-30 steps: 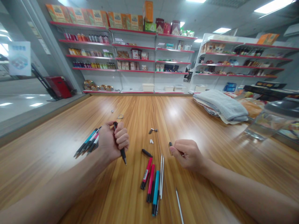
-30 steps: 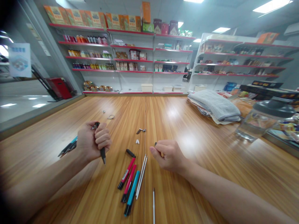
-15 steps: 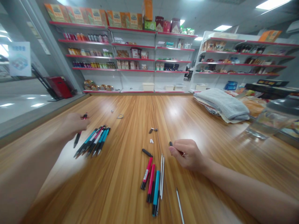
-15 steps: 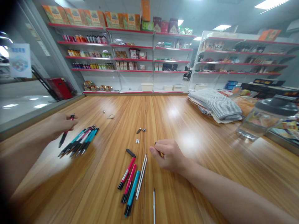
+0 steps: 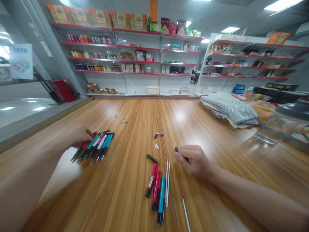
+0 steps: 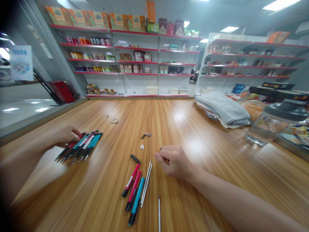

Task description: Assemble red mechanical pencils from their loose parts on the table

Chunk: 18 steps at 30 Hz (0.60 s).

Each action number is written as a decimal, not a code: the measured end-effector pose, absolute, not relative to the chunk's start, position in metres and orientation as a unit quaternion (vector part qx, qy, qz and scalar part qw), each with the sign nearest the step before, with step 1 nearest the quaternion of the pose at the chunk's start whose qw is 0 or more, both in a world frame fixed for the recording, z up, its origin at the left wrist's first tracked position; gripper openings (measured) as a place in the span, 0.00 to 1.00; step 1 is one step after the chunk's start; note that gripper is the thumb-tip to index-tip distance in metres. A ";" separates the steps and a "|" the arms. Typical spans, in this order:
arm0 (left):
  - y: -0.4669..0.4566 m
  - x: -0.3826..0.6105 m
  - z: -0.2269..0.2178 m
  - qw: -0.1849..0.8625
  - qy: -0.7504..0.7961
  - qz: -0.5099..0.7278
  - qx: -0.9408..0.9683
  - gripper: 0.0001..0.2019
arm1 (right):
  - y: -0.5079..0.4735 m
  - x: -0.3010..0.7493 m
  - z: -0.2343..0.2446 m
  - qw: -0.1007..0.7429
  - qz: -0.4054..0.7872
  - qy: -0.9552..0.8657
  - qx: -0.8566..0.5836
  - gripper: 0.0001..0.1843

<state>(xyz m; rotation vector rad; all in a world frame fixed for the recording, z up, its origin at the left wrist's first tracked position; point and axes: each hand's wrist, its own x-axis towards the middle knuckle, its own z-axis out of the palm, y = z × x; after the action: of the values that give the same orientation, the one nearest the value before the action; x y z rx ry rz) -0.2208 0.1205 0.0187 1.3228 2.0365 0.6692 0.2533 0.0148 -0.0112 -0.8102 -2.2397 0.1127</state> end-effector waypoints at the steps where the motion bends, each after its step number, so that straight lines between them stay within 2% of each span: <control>1: 0.118 -0.219 0.020 0.309 0.771 0.241 0.501 0.07 | 0.015 0.253 -0.011 0.369 0.043 -0.873 -0.315 0.21; 4: 0.112 -0.212 0.027 0.332 0.773 0.223 0.493 0.03 | 0.014 0.252 -0.009 0.373 0.035 -0.873 -0.313 0.22; 9: 0.105 -0.199 0.036 0.378 0.777 0.192 0.465 0.14 | 0.014 0.252 -0.008 0.381 0.034 -0.870 -0.310 0.22; 15: 0.093 -0.177 0.046 0.405 0.765 0.195 0.461 0.12 | 0.014 0.252 -0.008 0.374 0.050 -0.871 -0.314 0.22; 18: 0.089 -0.171 0.050 0.394 0.766 0.238 0.449 0.12 | 0.014 0.252 -0.009 0.371 0.049 -0.871 -0.317 0.21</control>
<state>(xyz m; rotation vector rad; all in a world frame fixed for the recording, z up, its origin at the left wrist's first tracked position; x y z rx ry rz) -0.1708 0.0889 0.0499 1.1377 1.9423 0.6038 0.2525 0.0137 -0.0088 -0.8140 -2.2345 0.1263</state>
